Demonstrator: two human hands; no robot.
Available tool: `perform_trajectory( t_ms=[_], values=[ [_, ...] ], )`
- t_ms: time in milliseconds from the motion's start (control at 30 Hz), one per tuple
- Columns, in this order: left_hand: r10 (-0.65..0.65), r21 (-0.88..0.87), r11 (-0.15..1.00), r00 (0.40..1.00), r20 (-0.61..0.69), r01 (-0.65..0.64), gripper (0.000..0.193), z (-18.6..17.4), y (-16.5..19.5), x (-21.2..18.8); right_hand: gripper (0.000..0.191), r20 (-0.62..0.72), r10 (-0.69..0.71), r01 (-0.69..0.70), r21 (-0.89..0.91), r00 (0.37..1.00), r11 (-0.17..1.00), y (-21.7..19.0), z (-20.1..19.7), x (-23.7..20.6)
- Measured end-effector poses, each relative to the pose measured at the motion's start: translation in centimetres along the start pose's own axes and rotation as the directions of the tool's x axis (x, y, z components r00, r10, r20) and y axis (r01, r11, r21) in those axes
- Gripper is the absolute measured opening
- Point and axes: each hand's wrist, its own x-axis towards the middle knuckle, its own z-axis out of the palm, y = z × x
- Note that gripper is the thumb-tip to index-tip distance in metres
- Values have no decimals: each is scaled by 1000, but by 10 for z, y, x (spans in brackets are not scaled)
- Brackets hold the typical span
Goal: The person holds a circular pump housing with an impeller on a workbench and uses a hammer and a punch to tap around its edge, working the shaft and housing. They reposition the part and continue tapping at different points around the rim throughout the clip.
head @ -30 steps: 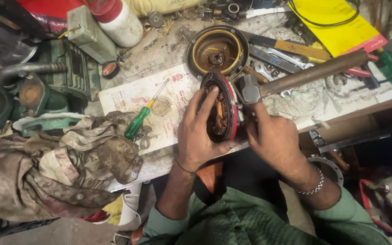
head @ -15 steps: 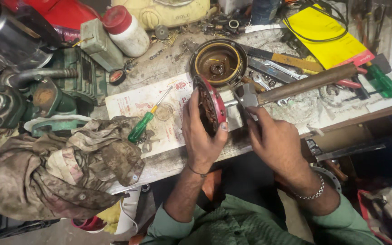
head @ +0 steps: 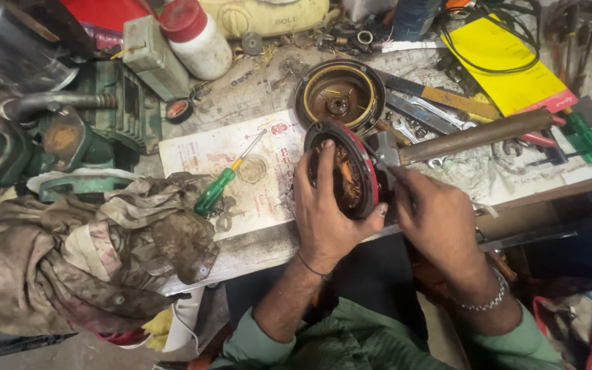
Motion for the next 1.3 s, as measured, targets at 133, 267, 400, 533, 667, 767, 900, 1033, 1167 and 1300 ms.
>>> perform_trajectory(
  t_ms=[133, 267, 400, 533, 667, 767, 900, 1033, 1167, 1300],
  values=[
    [-1, 9, 1000, 1000, -14, 1, 111, 0, 1, 2, 30, -13, -36, 36, 34, 999, 999, 1, 0, -2],
    [-24, 21, 999, 1000, -4, 24, 111, -5, 2, 5, 30, 7, -38, 38, 2, 999, 999, 2, 1, -1],
    [-75, -11, 997, 994, 77, 76, 115, -15, -2, 9, 29, 14, -7, 7, 2, 1000, 1000, 2, 4, 2],
    [-51, -9, 999, 997, 66, 52, 118, -16, -2, 10, 27, -1, -19, 19, 35, 1000, 999, 5, 8, 2],
    [-28, 4, 1000, 999, 40, 28, 118, -13, -2, 10, 28, 8, -20, 20, 24, 1000, 1000, 9, 9, -2],
    [-33, 6, 999, 998, 59, 32, 119, -13, -3, 10, 26, 13, -3, 3, -1, 1000, 1000, 10, 8, -4],
    [-63, -37, 997, 994, 86, 66, 118, -13, -4, 9, 29, 7, -23, 23, -3, 1000, 1000, 8, 9, -3],
    [-34, -15, 999, 997, 75, 35, 121, -12, -5, 6, 24, 32, 62, -57, -142, 998, 988, 9, 12, 2],
    [-36, -4, 999, 997, 69, 36, 121, -11, -7, 6, 27, -7, 0, -1, -51, 1000, 999, 15, 7, -1],
    [-23, 23, 1000, 998, 60, 21, 123, -10, -8, 4, 28, -29, 31, -32, -39, 999, 999, 15, 3, -7]
  ],
)
